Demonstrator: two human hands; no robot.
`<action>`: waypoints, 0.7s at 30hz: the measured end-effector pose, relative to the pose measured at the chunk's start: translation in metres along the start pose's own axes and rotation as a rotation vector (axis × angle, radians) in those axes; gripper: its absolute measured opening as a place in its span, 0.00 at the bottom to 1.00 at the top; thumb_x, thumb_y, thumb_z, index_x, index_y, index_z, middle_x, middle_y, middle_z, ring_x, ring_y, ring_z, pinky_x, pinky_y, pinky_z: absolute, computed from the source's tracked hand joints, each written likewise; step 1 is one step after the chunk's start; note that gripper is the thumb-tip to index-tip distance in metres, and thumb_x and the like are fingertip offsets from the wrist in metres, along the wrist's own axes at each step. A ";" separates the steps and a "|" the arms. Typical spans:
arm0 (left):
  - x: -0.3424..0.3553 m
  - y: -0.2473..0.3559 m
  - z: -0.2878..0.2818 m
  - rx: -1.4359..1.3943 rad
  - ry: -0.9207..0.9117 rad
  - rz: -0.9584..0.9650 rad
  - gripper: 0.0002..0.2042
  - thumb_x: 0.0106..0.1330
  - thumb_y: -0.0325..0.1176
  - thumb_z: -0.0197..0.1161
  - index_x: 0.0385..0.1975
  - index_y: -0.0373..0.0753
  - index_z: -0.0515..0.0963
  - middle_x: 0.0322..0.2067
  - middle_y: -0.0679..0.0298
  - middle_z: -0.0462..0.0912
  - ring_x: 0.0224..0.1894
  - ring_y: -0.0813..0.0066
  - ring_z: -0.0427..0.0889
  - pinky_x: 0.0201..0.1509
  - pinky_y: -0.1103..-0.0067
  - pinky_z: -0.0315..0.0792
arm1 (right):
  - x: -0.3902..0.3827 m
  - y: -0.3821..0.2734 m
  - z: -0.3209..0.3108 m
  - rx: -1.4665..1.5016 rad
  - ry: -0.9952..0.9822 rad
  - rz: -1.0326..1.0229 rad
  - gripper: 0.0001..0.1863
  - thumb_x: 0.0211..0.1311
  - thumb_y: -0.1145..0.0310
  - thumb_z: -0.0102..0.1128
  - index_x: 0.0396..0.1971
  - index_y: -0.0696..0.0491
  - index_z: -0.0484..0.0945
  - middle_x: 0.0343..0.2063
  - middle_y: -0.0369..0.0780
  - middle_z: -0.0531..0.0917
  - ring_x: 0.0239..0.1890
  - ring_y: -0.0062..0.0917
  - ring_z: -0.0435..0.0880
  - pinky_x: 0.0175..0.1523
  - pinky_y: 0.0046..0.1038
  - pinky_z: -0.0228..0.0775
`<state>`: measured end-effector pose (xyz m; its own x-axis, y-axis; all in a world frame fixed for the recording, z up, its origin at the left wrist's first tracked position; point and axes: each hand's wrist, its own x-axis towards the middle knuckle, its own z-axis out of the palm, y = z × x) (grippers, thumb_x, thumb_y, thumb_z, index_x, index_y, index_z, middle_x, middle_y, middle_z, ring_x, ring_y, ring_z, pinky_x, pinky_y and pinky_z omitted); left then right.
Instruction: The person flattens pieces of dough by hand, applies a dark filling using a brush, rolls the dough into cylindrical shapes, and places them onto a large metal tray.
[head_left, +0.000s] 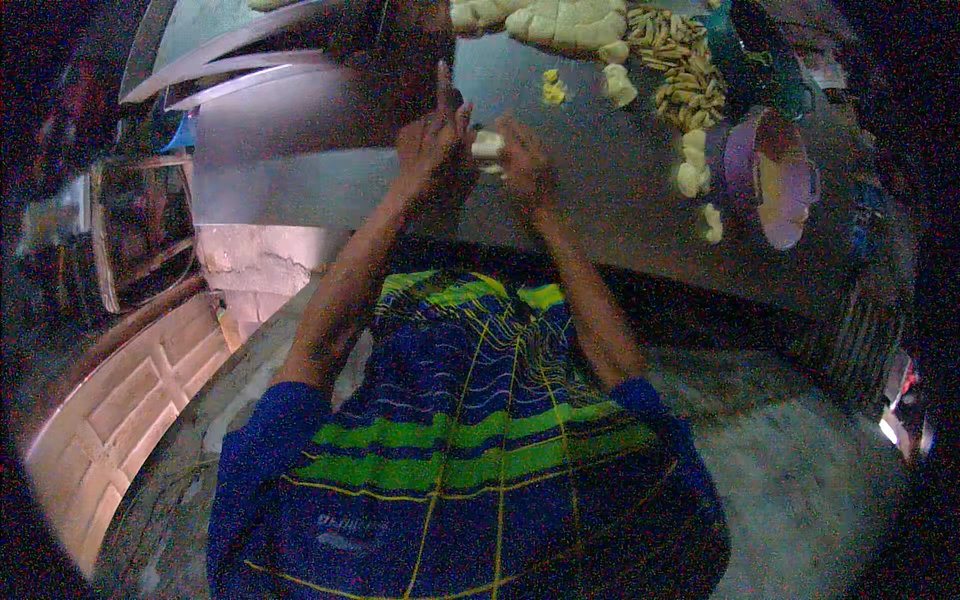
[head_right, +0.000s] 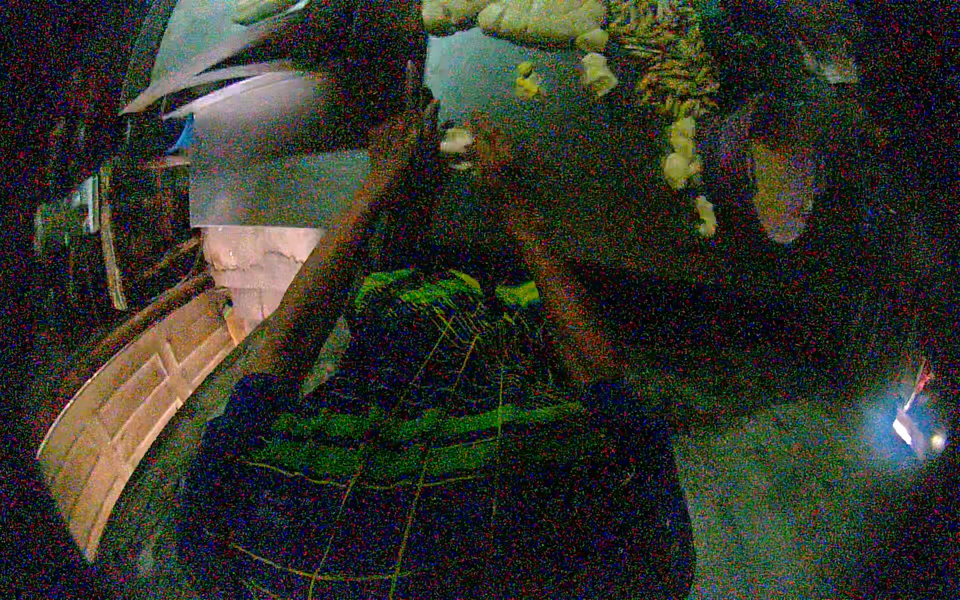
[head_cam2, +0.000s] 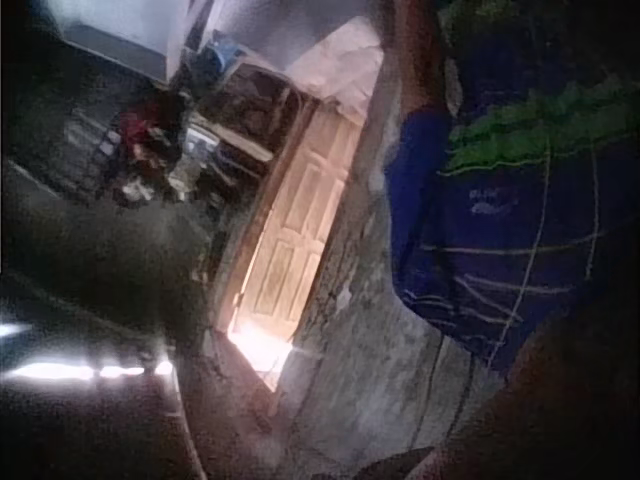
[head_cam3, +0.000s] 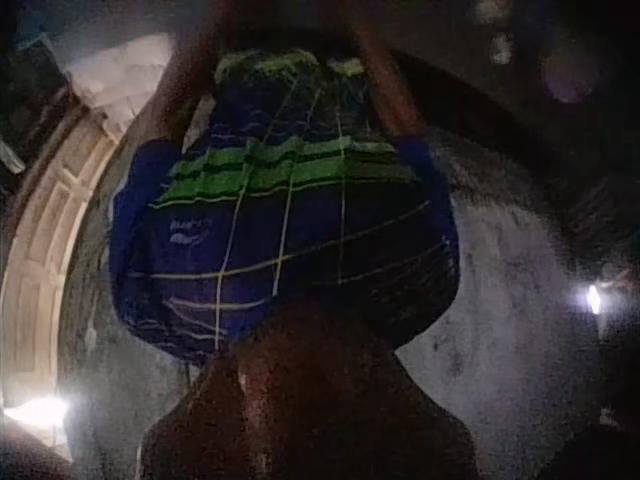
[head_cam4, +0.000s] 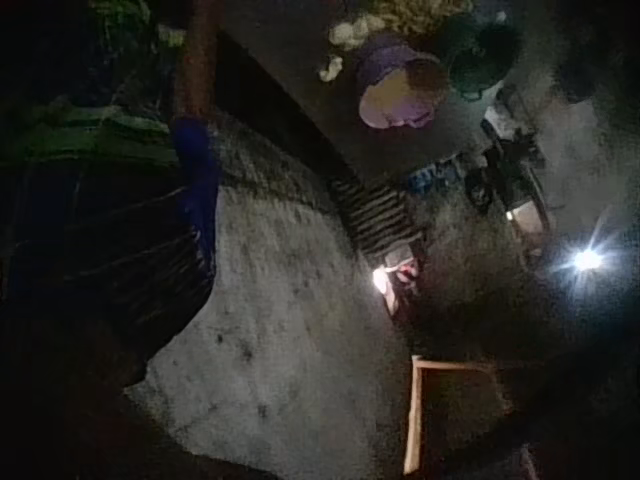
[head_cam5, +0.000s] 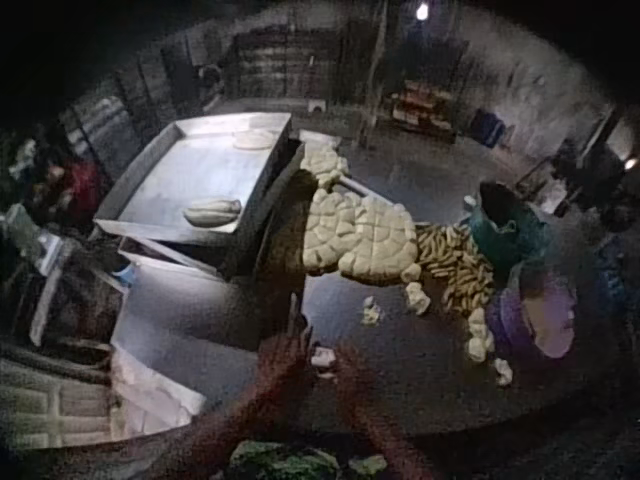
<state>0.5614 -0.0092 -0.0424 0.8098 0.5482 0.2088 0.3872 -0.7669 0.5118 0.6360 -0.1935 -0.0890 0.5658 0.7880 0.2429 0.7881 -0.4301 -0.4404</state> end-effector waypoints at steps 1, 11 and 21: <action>-0.003 -0.004 0.008 0.017 0.047 0.050 0.36 0.69 0.48 0.58 0.74 0.40 0.56 0.43 0.48 0.78 0.52 0.50 0.75 0.63 0.49 0.60 | 0.002 0.012 0.007 0.032 0.011 0.062 0.25 0.69 0.72 0.54 0.66 0.50 0.71 0.68 0.43 0.69 0.66 0.44 0.71 0.66 0.43 0.67; -0.064 -0.011 0.054 0.224 0.053 0.149 0.37 0.69 0.47 0.58 0.73 0.33 0.56 0.33 0.51 0.83 0.41 0.52 0.81 0.59 0.52 0.68 | -0.065 0.007 0.021 0.026 0.113 0.066 0.30 0.67 0.74 0.55 0.69 0.54 0.65 0.70 0.50 0.64 0.74 0.48 0.58 0.73 0.45 0.59; -0.131 -0.011 0.055 0.116 -0.044 0.264 0.32 0.75 0.40 0.50 0.72 0.26 0.53 0.72 0.38 0.52 0.75 0.37 0.49 0.77 0.51 0.46 | -0.134 -0.014 0.011 -0.048 0.072 0.112 0.37 0.54 0.89 0.41 0.67 0.54 0.68 0.68 0.48 0.69 0.71 0.47 0.64 0.74 0.44 0.59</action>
<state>0.4753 -0.0913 -0.1213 0.9065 0.3115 0.2848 0.2062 -0.9156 0.3452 0.5468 -0.2880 -0.1252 0.6652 0.7010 0.2569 0.7289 -0.5352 -0.4270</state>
